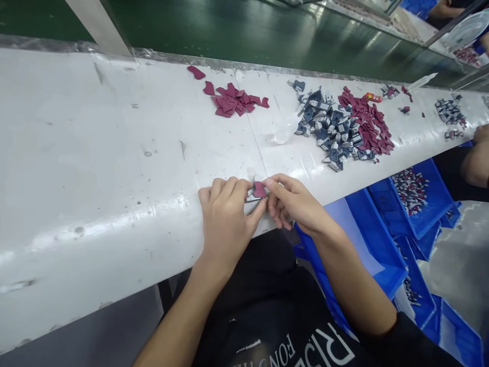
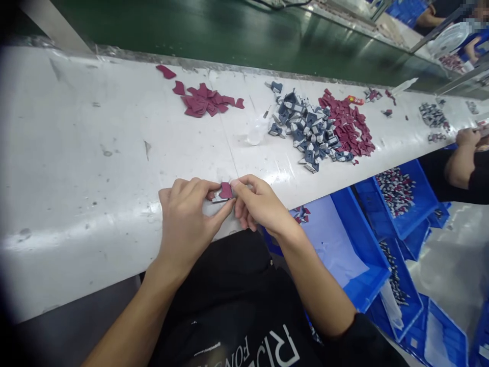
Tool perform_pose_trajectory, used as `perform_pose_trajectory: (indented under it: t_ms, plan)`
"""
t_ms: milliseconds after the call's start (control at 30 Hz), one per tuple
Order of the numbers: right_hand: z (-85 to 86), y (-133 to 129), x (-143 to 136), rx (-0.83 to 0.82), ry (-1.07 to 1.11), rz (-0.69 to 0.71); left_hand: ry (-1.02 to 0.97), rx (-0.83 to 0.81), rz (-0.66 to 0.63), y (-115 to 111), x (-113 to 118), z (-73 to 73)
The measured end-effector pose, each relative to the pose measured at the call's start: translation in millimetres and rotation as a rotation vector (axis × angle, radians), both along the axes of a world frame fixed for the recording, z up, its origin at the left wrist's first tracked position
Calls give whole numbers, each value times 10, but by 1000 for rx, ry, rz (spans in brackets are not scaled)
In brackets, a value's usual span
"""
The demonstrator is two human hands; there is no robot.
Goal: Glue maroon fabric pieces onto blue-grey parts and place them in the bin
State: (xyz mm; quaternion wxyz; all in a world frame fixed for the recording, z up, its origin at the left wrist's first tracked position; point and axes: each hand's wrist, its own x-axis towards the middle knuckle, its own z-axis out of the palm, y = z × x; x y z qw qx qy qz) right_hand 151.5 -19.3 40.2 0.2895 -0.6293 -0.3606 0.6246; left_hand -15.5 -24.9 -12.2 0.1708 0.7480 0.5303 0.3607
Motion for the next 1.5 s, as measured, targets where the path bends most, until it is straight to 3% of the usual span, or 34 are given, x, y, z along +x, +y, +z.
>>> perform_pose_trajectory:
  t_ms: [200, 267, 433, 533, 833, 1033, 1267, 1500]
  plan:
    - [-51, -99, 9, 188, 75, 16, -188, -32, -109, -48, -22, 114]
    - [-81, -147, 17, 257, 129, -49, -324, -142, -152, -75, -26, 179]
    - [-131, -269, -11, 443, 237, -199, -778, -594, -224, -152, 54, 346]
    - [-144, -352, -39, 520, 256, -222, -929, -678, -199, -188, 139, 392]
    - [-117, -533, 52, 562, 341, -219, -924, -650, -255, -296, 220, 419]
    - [-133, -548, 38, 510, 478, -225, -948, -681, -191, -307, 296, 409]
    - [-150, -560, 82, 463, 470, -239, -936, -722, -110, -373, 359, 455]
    - [-146, -600, 114, 448, 363, -210, -918, -793, -141, -350, 332, 414]
